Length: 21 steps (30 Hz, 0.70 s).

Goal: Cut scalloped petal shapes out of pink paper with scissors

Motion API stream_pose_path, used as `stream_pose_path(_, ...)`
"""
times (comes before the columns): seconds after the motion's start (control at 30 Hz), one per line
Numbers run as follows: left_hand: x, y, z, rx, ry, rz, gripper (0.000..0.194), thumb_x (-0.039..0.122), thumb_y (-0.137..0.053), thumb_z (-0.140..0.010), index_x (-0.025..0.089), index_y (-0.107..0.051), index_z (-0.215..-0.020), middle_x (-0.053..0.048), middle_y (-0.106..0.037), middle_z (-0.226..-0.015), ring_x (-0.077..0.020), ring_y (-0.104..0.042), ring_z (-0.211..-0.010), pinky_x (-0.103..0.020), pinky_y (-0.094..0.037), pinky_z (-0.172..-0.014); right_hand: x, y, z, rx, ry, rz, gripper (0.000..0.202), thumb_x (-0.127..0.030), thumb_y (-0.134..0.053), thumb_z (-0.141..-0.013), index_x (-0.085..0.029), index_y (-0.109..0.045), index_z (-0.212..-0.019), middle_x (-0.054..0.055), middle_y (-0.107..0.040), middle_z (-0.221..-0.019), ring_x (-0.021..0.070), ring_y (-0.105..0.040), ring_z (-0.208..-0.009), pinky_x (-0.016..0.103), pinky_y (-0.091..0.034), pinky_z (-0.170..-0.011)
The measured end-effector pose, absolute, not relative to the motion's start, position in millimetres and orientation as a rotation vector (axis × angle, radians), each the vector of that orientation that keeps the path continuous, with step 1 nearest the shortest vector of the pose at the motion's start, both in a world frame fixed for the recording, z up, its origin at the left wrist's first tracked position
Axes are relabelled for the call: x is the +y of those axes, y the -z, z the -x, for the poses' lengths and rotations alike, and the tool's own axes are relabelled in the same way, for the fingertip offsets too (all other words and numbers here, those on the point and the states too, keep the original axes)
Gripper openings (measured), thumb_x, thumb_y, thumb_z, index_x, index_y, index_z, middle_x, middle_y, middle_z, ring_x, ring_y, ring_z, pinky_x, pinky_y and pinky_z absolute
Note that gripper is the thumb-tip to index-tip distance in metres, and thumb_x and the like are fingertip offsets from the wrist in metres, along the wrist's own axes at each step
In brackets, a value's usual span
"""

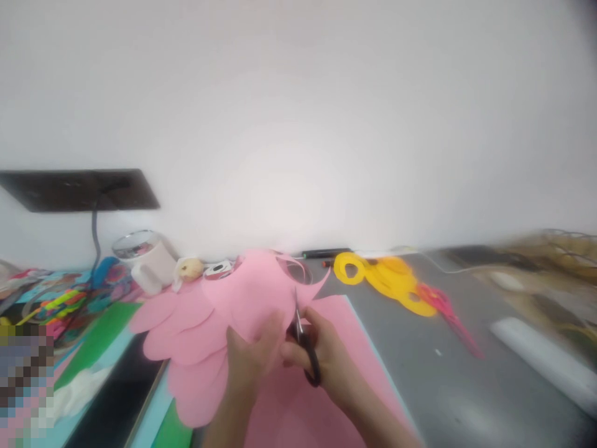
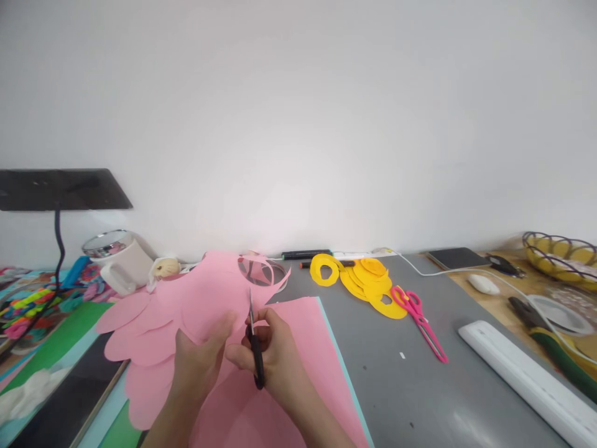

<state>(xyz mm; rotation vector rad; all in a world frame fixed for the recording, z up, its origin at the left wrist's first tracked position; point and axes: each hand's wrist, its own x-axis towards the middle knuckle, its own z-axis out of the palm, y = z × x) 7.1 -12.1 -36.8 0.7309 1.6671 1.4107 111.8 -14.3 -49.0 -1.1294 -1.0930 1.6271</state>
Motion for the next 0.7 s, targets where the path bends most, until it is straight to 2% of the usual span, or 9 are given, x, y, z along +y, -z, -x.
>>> stream_pose_path(0.13,-10,45,-4,1.728,-1.401,-0.756,0.027,0.036,-0.074,-0.055,0.019,-0.053,-0.058,-0.005,-0.062,-0.055,-0.0241,-0.064,-0.057,-0.033,-0.048,-0.048,-14,48,-112,-1.072,-1.626,1.168,0.044,-0.037,-0.082,-0.055,-0.019,-0.048,-0.076,-0.006,-0.054,-0.059,0.0124,-0.052,-0.056,0.025,-0.039,-0.053)
stream_pose_path(0.23,-7,57,0,1.65,-1.458,-0.795,0.027,0.041,-0.07,-0.062,0.017,-0.061,-0.072,-0.011,-0.069,-0.076,-0.027,-0.068,-0.074,-0.035,-0.053,-0.06,-14,51,-111,-1.062,-1.636,1.168,0.043,-0.036,-0.082,-0.055,-0.019,-0.05,-0.078,-0.007,-0.052,-0.058,0.0122,-0.052,-0.055,0.026,-0.042,-0.054)
stream_pose_path(0.3,-6,64,2,1.66,-1.486,-0.768,0.027,0.039,-0.071,-0.062,0.019,-0.062,-0.079,-0.011,-0.07,-0.085,-0.026,-0.067,-0.081,-0.035,-0.053,-0.065,-15,54,-109,-1.061,-1.642,1.137,0.042,-0.036,-0.082,-0.056,-0.019,-0.051,-0.079,-0.007,-0.051,-0.058,0.0122,-0.053,-0.055,0.027,-0.045,-0.056)
stream_pose_path(0.33,-6,66,3,1.676,-1.486,-0.75,0.026,0.038,-0.073,-0.06,0.021,-0.06,-0.075,-0.009,-0.069,-0.08,-0.0252,-0.067,-0.078,-0.035,-0.053,-0.064,-15,56,-107,-1.061,-1.651,1.119,0.042,-0.036,-0.082,-0.057,-0.018,-0.051,-0.079,-0.007,-0.052,-0.059,0.0125,-0.054,-0.056,0.028,-0.046,-0.058)
stream_pose_path(0.4,-7,66,2,1.69,-1.472,-0.732,0.028,0.035,-0.078,-0.055,0.024,-0.053,-0.06,-0.002,-0.061,-0.057,-0.0215,-0.061,-0.059,-0.032,-0.048,-0.05,-16,58,-105,-1.062,-1.675,1.102,0.043,-0.037,-0.081,-0.057,-0.018,-0.051,-0.08,-0.006,-0.052,-0.06,0.014,-0.056,-0.058,0.029,-0.047,-0.06)
stream_pose_path(0.47,-8,61,-1,1.647,-1.461,-0.741,0.037,0.036,-0.078,-0.053,0.025,-0.043,-0.048,0.004,-0.046,-0.04,-0.0154,-0.048,-0.04,-0.028,-0.037,-0.036,-17,59,-103,-1.064,-1.688,1.099,0.044,-0.038,-0.081,-0.058,-0.018,-0.05,-0.081,-0.006,-0.052,-0.059,0.0146,-0.056,-0.058,0.029,-0.045,-0.059)
stream_pose_path(0.5,-9,57,-3,1.605,-1.465,-0.749,0.038,0.039,-0.077,-0.055,0.024,-0.043,-0.046,0.005,-0.044,-0.038,-0.0136,-0.044,-0.036,-0.027,-0.033,-0.032,-17,59,-103,-1.071,-1.685,1.092,0.044,-0.038,-0.081,-0.058,-0.018,-0.049,-0.08,-0.006,-0.052,-0.059,0.0137,-0.054,-0.057,0.028,-0.044,-0.057)
stream_pose_path(0.6,-12,46,-10,1.509,-1.546,-0.731,0.027,0.037,-0.076,-0.054,0.019,-0.056,-0.049,0.002,-0.054,-0.043,-0.0131,-0.051,-0.042,-0.025,-0.04,-0.037,-16,59,-107,-1.116,-1.648,1.062,0.042,-0.035,-0.083,-0.058,-0.019,-0.046,-0.074,-0.007,-0.049,-0.059,0.0093,-0.043,-0.054,0.023,-0.035,-0.051)
stream_pose_path(0.7,-13,41,-12,1.464,-1.58,-0.749,0.023,0.033,-0.075,-0.054,0.017,-0.061,-0.05,0.001,-0.058,-0.047,-0.0133,-0.056,-0.048,-0.023,-0.047,-0.044,-14,60,-110,-1.142,-1.63,1.053,0.043,-0.034,-0.084,-0.058,-0.02,-0.045,-0.071,-0.007,-0.047,-0.059,0.0083,-0.039,-0.053,0.021,-0.029,-0.048)
